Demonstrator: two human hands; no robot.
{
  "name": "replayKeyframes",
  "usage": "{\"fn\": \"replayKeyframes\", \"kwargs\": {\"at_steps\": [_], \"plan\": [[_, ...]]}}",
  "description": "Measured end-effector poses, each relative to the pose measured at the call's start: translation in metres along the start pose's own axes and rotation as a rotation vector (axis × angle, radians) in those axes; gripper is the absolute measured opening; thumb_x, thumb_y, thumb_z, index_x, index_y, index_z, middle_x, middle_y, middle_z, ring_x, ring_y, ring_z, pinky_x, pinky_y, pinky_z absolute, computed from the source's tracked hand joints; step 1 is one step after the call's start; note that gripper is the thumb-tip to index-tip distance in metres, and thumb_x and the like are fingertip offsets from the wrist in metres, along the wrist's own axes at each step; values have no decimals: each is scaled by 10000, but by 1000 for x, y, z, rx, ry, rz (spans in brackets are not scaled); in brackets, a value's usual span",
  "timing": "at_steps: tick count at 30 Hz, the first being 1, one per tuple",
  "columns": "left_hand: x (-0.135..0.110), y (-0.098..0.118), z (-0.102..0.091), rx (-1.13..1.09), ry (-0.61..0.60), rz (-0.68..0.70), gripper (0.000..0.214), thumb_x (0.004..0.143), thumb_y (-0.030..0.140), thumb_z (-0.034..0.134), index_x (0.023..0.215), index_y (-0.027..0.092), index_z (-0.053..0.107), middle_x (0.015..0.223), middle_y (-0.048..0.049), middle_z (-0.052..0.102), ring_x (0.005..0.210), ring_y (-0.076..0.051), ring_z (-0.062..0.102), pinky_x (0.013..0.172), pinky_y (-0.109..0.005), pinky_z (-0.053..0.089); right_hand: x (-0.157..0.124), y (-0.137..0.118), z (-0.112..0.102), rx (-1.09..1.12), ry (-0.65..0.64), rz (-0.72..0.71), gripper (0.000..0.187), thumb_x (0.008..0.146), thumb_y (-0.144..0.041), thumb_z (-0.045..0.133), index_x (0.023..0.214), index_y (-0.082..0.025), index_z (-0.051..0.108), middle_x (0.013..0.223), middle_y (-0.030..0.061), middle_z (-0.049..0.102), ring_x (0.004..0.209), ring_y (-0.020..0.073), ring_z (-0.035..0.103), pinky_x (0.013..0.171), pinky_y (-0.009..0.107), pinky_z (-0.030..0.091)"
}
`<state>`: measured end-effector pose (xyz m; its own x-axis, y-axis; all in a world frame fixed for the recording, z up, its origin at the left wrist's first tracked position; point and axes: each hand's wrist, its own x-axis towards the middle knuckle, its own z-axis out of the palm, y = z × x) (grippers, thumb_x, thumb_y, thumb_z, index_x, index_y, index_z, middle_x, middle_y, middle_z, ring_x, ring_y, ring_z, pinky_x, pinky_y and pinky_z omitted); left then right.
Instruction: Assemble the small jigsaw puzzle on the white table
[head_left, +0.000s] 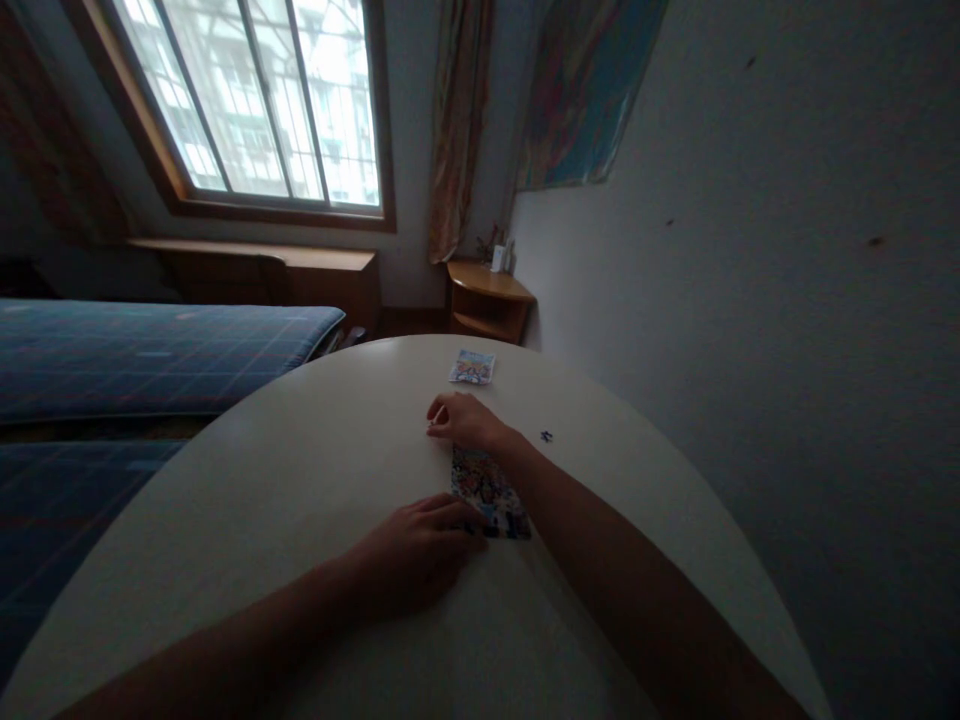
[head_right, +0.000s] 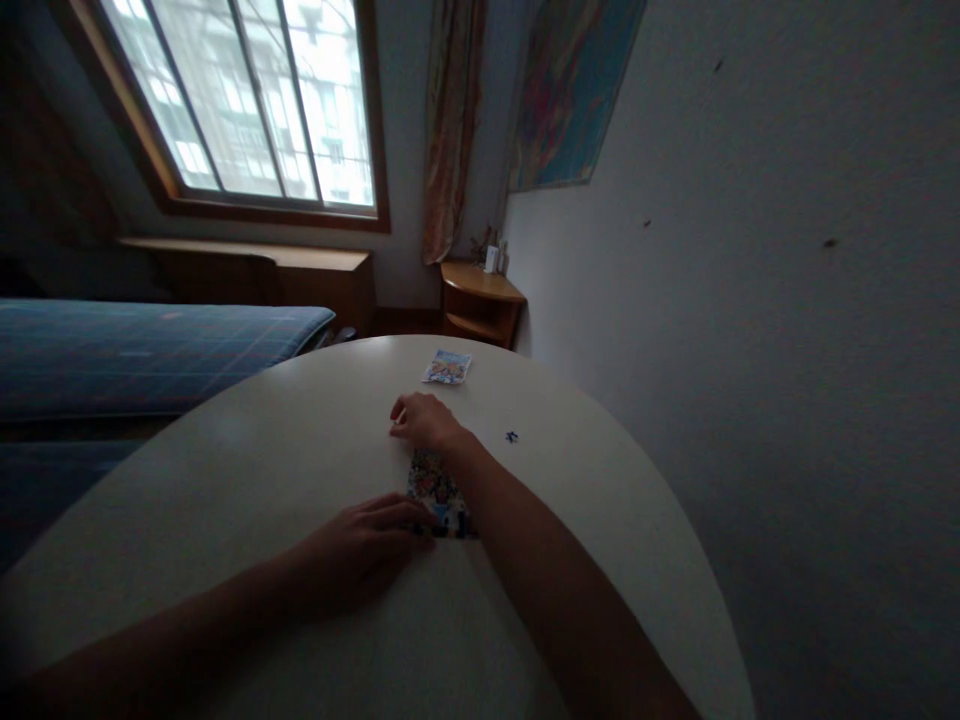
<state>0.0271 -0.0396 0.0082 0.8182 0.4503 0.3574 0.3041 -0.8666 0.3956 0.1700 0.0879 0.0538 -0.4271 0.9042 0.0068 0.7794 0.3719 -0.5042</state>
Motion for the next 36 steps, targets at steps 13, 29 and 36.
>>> {"fn": "replayKeyframes", "kwargs": {"at_steps": [13, 29, 36], "plan": [[-3, -1, 3, 40, 32, 21, 258, 929, 112, 479, 1114, 213, 628, 1233, -84, 635, 1098, -224, 605, 927, -394, 551, -130, 68, -19, 330, 136, 10, 157, 832, -315, 714, 919, -203, 781, 908, 42, 782, 833, 181, 702, 780, 290, 499], [-2, 0, 9, 85, 50, 20, 241, 924, 86, 483, 1078, 203, 626, 1182, -82, 642, 1074, -223, 608, 926, -406, 558, -137, 84, 1, 388, 56, 51, 168, 819, -293, 717, 944, -197, 775, 780, 31, 732, 698, 152, 645, 649, 259, 474], [-1, 1, 10, 103, 75, 31, 250, 904, 72, 478, 1057, 199, 629, 1159, -87, 650, 1054, -223, 616, 923, -402, 559, -139, 76, -4, 232, 111, 11, 128, 809, -244, 735, 926, -211, 776, 801, 19, 692, 680, 124, 586, 633, 234, 428]]}}
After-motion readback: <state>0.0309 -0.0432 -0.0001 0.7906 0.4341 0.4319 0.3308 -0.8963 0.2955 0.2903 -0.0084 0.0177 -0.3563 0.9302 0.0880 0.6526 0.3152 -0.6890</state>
